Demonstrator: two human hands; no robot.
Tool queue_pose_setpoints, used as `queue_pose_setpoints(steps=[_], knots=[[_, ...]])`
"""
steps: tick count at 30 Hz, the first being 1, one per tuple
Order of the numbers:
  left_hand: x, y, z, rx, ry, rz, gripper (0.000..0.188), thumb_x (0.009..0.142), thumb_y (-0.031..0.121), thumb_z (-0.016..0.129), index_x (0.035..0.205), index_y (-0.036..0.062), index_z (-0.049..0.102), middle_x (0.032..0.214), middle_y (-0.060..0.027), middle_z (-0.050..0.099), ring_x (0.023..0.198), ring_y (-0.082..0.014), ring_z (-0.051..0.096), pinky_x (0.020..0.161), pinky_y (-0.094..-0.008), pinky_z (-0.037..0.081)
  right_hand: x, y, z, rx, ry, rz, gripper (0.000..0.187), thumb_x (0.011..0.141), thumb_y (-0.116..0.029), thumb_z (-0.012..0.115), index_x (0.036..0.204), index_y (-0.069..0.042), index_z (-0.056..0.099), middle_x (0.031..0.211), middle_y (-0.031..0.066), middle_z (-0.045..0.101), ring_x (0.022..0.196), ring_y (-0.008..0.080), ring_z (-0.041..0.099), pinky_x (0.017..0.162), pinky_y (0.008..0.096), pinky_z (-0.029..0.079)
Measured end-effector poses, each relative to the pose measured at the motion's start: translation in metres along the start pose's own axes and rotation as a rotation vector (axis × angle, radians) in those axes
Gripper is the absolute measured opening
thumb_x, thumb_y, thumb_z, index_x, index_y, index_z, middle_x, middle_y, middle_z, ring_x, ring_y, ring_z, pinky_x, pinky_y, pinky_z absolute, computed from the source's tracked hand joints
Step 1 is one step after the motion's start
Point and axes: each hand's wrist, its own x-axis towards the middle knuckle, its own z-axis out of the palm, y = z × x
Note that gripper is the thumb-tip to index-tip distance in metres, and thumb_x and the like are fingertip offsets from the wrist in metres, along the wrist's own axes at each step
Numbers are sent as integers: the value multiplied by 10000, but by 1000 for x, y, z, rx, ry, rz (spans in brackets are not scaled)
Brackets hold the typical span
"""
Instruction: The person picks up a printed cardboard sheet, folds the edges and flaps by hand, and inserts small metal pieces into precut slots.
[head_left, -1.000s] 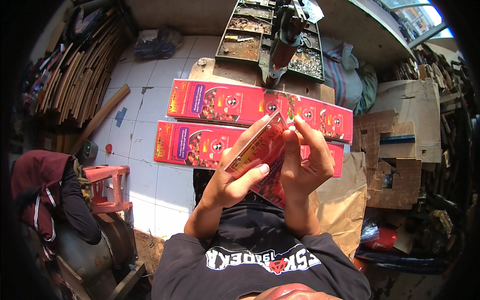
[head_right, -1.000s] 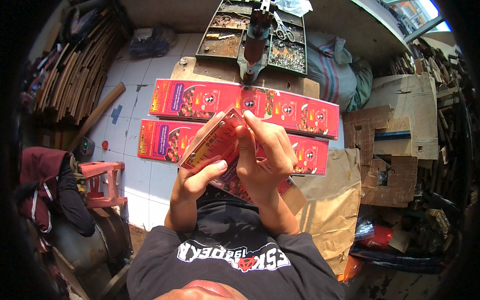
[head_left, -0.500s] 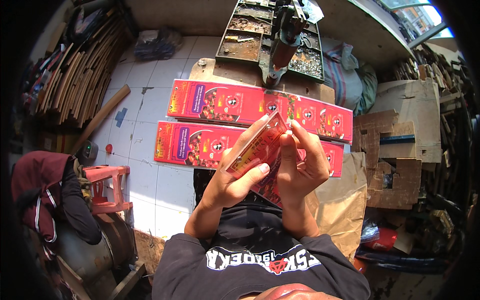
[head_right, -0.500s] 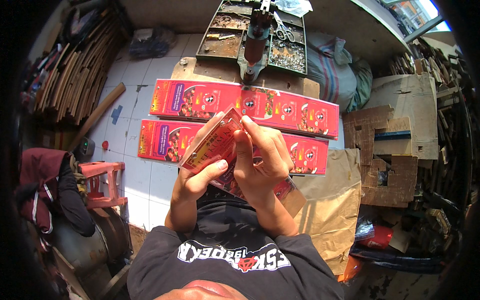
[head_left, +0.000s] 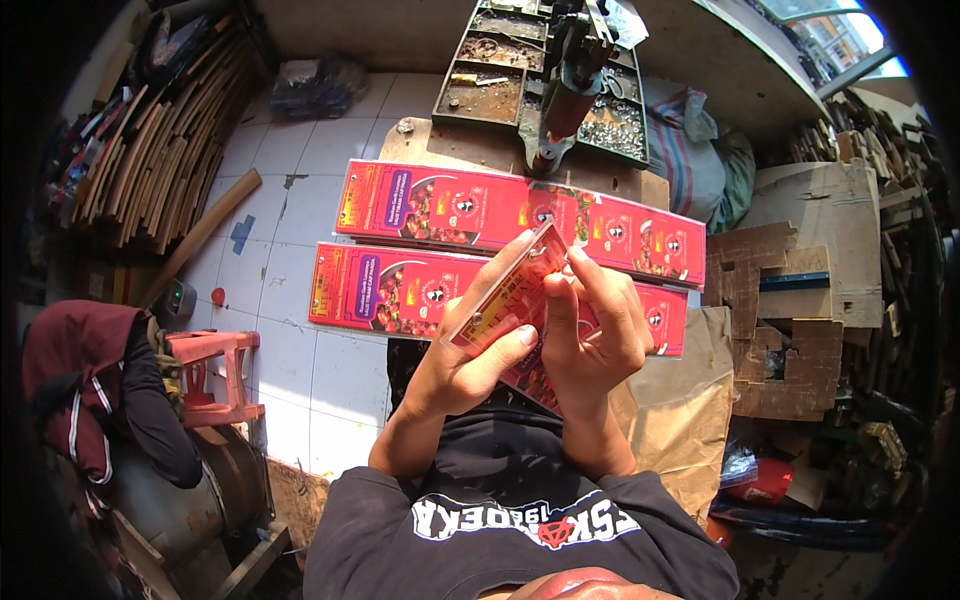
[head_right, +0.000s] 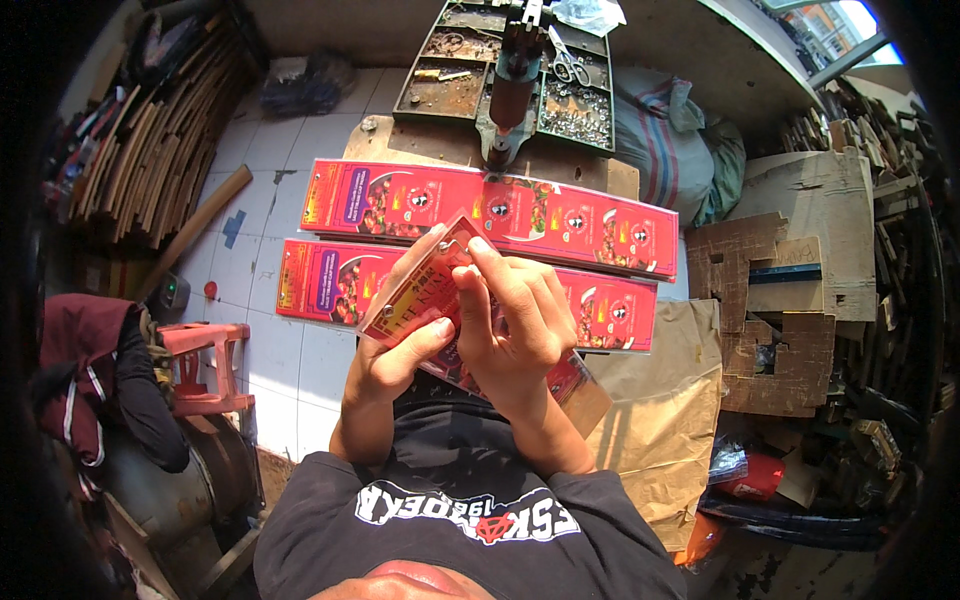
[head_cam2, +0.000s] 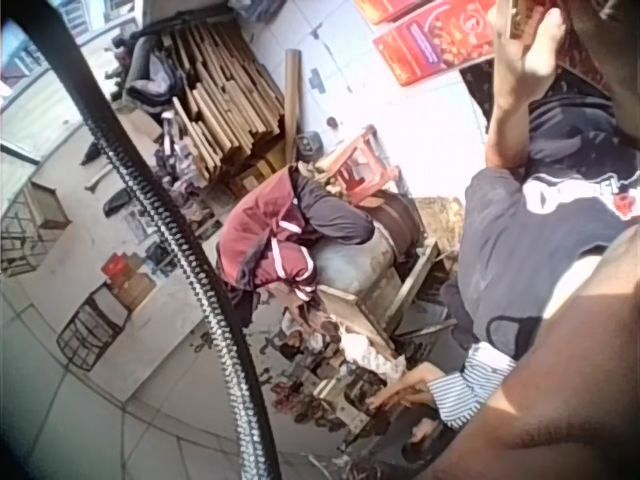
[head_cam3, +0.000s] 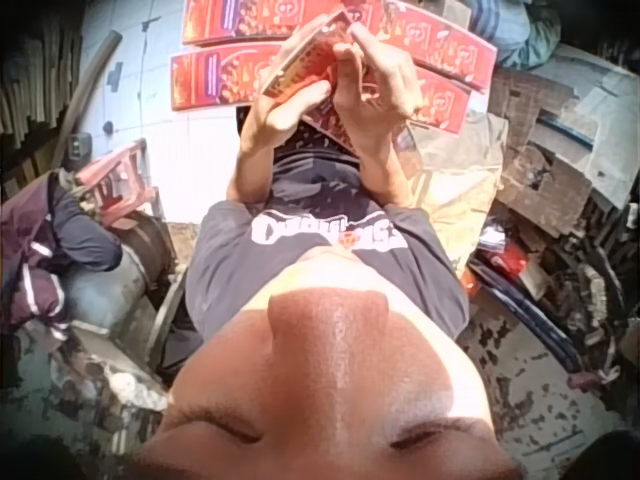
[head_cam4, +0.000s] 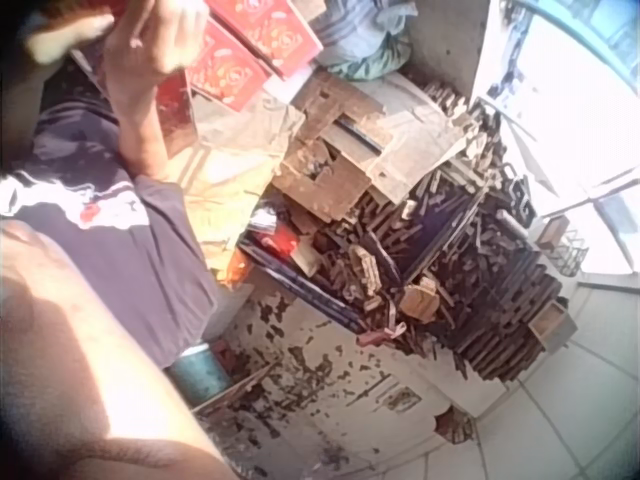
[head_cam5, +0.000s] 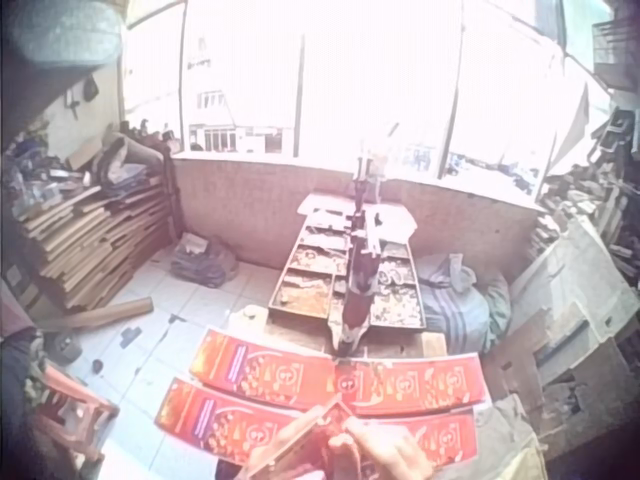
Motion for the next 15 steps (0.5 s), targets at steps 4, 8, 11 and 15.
queue_pose_setpoints(steps=[4, 8, 11, 15], knots=[[0, -1, 5, -38, 72, 27, 657, 849, -7, 531, 1454, -24, 276, 1349, -200, 503, 1252, -239, 490, 1048, -330, 351, 1, 3, 0, -27, -24, -98, 259, 823, -56, 722, 1065, 6, 653, 755, 107, 663, 649, 168, 624, 601, 266, 484], [-1, -2, 5, 30, 73, 84, 624, 887, 21, 542, 1449, -35, 278, 1326, -203, 525, 1230, -235, 508, 1036, -326, 360, -2, 6, 1, -21, 4, -100, 265, 828, -55, 717, 1070, 23, 643, 739, 108, 663, 653, 175, 633, 606, 270, 488], [-2, -1, 5, 29, 63, 89, 612, 897, 31, 546, 1446, -39, 283, 1318, -204, 531, 1223, -234, 513, 1030, -326, 368, -2, 5, -1, -37, 1, -111, 272, 828, -52, 715, 1073, 36, 636, 734, 111, 664, 649, 177, 633, 608, 269, 489], [-2, 0, 5, 48, 71, 104, 601, 902, 39, 547, 1441, -40, 293, 1310, -203, 538, 1216, -234, 519, 1025, -325, 375, -1, 5, 0, -11, 0, -121, 275, 829, -53, 715, 1076, 36, 634, 739, 112, 666, 650, 177, 632, 608, 270, 488]])
